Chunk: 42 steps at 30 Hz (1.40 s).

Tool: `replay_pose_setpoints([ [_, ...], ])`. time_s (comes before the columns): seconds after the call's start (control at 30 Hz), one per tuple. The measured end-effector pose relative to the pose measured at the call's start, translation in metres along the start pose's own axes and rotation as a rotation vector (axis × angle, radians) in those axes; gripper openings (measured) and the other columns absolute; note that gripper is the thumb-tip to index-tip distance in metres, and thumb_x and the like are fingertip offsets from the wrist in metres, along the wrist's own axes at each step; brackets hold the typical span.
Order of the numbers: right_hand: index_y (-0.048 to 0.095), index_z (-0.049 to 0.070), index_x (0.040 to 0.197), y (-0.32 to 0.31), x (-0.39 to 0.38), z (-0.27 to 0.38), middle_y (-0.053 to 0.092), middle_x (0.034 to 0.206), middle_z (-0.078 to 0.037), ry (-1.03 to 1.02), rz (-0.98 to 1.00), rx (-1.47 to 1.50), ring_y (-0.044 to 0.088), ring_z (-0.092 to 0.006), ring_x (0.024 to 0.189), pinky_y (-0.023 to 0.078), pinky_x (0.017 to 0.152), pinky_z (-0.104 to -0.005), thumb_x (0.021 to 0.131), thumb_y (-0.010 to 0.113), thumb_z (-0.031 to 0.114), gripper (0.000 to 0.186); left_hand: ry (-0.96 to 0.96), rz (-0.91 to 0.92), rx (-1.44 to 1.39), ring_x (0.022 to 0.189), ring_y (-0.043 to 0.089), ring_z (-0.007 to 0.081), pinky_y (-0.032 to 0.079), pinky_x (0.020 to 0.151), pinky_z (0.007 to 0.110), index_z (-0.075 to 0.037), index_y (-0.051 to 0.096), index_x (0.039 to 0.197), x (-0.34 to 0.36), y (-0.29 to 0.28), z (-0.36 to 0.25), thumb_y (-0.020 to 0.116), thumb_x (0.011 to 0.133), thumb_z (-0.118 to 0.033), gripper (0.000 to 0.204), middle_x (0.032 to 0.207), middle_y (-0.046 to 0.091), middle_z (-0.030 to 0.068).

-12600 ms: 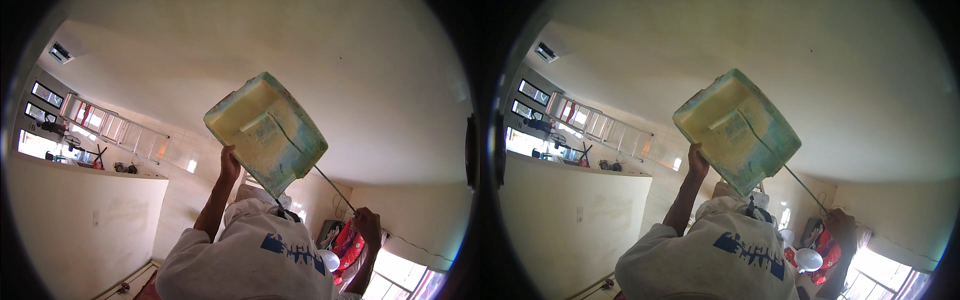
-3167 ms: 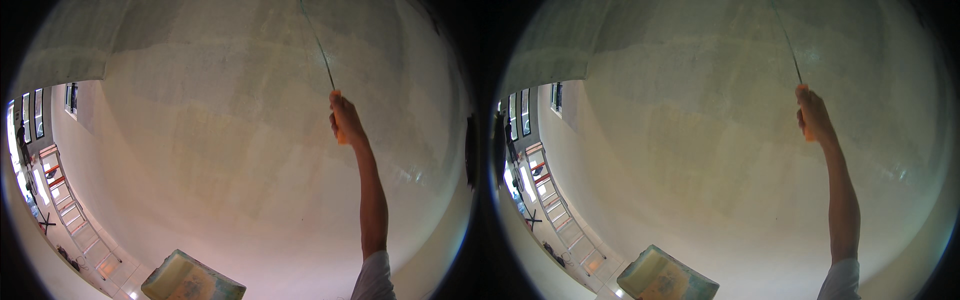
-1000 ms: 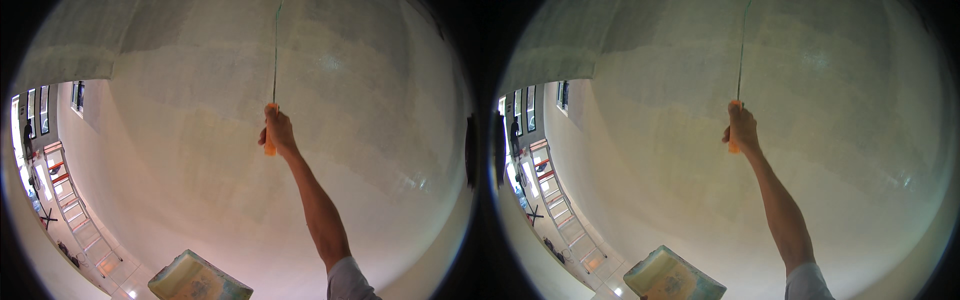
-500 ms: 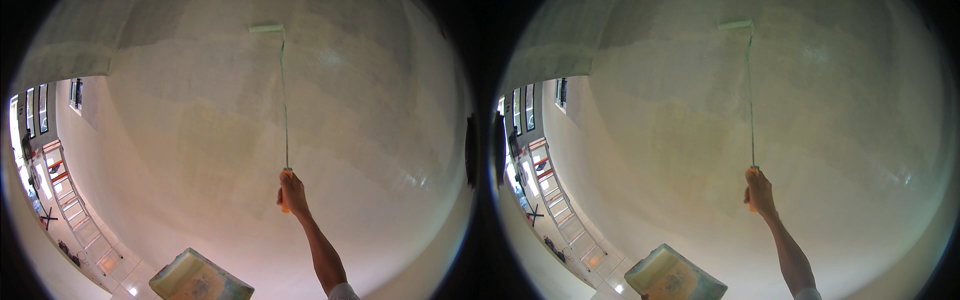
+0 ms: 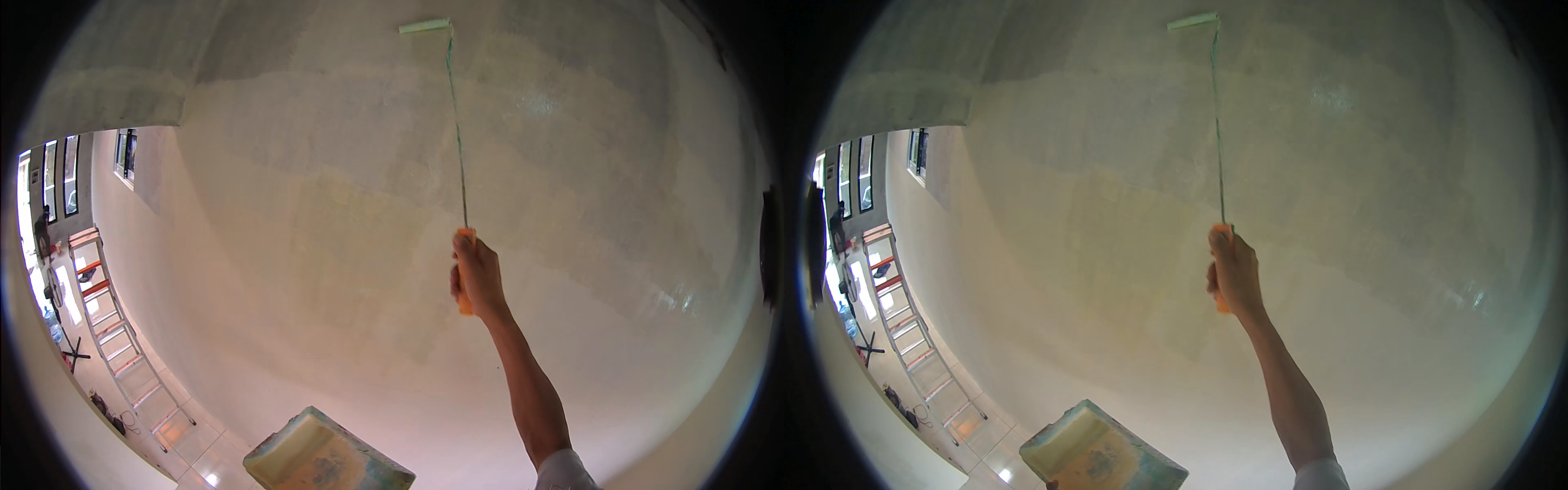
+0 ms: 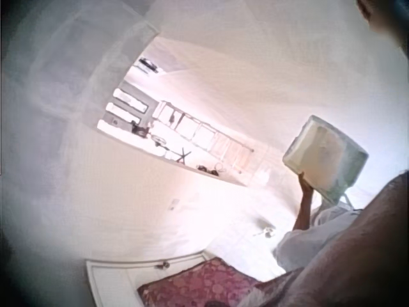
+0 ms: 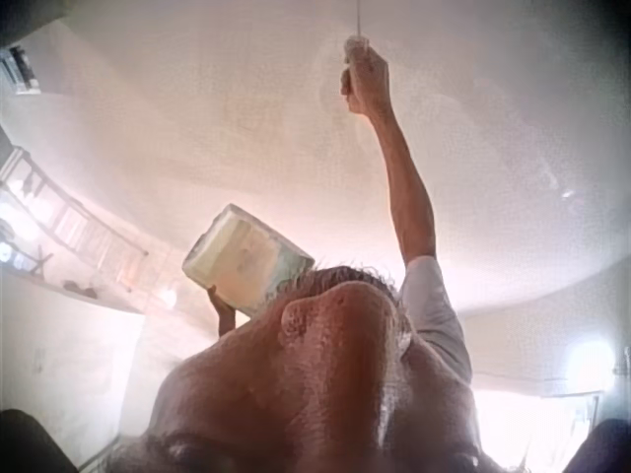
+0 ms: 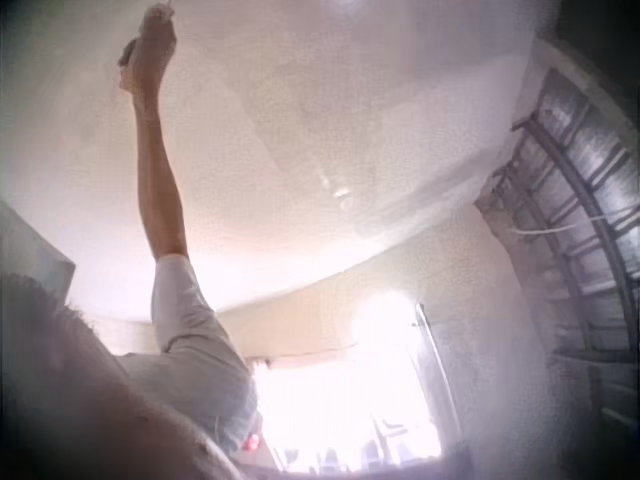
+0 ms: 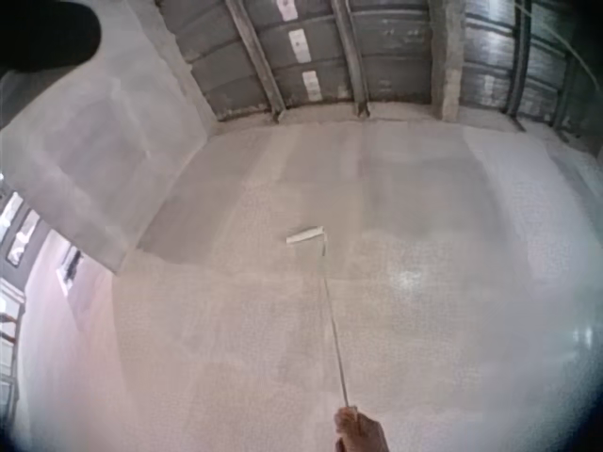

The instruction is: The person paints a ceiling using a roller attached to an extension pole. They repeatedly dip the roller into a paint tray and apply paint in long vertical strokes across the ceiling surface.

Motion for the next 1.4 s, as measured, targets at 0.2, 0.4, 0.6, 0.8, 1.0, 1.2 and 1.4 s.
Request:
replay_pose_setpoints([
  [0.2,0.050,0.006,0.078,0.041,0.079,0.046,0.050,0.053,-0.003,-0.169,-0.025,0.082,0.052,-0.0120,0.041,0.042,0.039,-0.0291,0.096,0.051,0.038,0.037,0.004,-0.002,-0.001,0.129,0.045,0.0401,0.039,0.106,0.054,-0.001,0.037,0.145,-0.001,-0.002,0.002,0.054,0.082,-0.049,0.081,0.143,0.047,0.0211],
  [0.4,0.052,0.003,0.080,0.054,0.161,0.095,0.052,0.064,-0.006,-0.199,-0.031,0.220,0.054,-0.0150,0.046,0.045,0.042,-0.0319,0.094,0.056,0.034,0.034,0.007,-0.011,-0.003,0.130,0.045,0.0403,0.039,0.106,0.054,-0.001,0.037,0.145,-0.001,-0.007,0.005,0.054,0.081,-0.050,0.081,0.143,0.046,0.0211],
  [0.6,0.053,0.002,0.081,0.050,0.186,0.121,0.054,0.070,-0.007,-0.194,-0.097,0.186,0.055,-0.0163,0.046,0.046,0.042,-0.0348,0.094,0.057,0.034,0.034,-0.003,-0.012,0.000,0.130,0.045,0.0405,0.039,0.106,0.054,-0.001,0.037,0.145,0.002,-0.010,0.010,0.055,0.081,-0.050,0.082,0.143,0.046,0.0211],
  [0.8,0.052,0.004,0.076,0.060,0.150,0.059,0.053,0.057,-0.006,-0.178,-0.037,0.126,0.055,-0.0155,0.046,0.046,0.045,-0.0331,0.097,0.052,0.039,0.041,0.004,-0.026,0.000,0.130,0.044,0.0407,0.039,0.106,0.055,-0.001,0.037,0.145,0.000,-0.014,0.009,0.055,0.081,-0.050,0.082,0.143,0.046,0.0211],
  [1.0,0.046,0.010,0.075,0.072,0.074,-0.015,0.051,0.053,-0.002,-0.078,-0.029,0.025,0.053,-0.0109,0.043,0.044,0.040,-0.0287,0.099,0.045,0.042,0.040,0.002,-0.040,-0.001,0.130,0.044,0.0409,0.039,0.106,0.055,-0.001,0.037,0.145,-0.002,-0.017,0.005,0.055,0.080,-0.050,0.083,0.143,0.046,0.0211],
  [1.2,0.045,0.009,0.078,0.066,0.035,-0.070,0.048,0.052,0.000,0.047,-0.009,0.025,0.050,-0.0097,0.039,0.042,0.038,-0.0276,0.098,0.046,0.042,0.038,-0.010,-0.055,0.001,0.130,0.044,0.0411,0.039,0.107,0.055,-0.002,0.037,0.145,-0.003,-0.021,0.006,0.055,0.080,-0.050,0.083,0.143,0.046,0.0211],
  [1.4,0.047,0.007,0.083,0.056,-0.001,-0.104,0.046,0.049,-0.001,0.053,0.001,0.048,0.047,-0.0099,0.038,0.039,0.037,-0.0279,0.097,0.049,0.043,0.039,-0.009,-0.072,-0.003,0.131,0.044,0.0413,0.039,0.107,0.056,-0.002,0.037,0.145,-0.005,-0.024,0.005,0.055,0.080,-0.050,0.084,0.143,0.046,0.0211],
])
Point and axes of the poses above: each hand's wrist, its own x-axis towards the middle knuckle, its own y-axis out of the palm, z = x × y, the point moved 5 cm from there along x, towards the middle knuckle
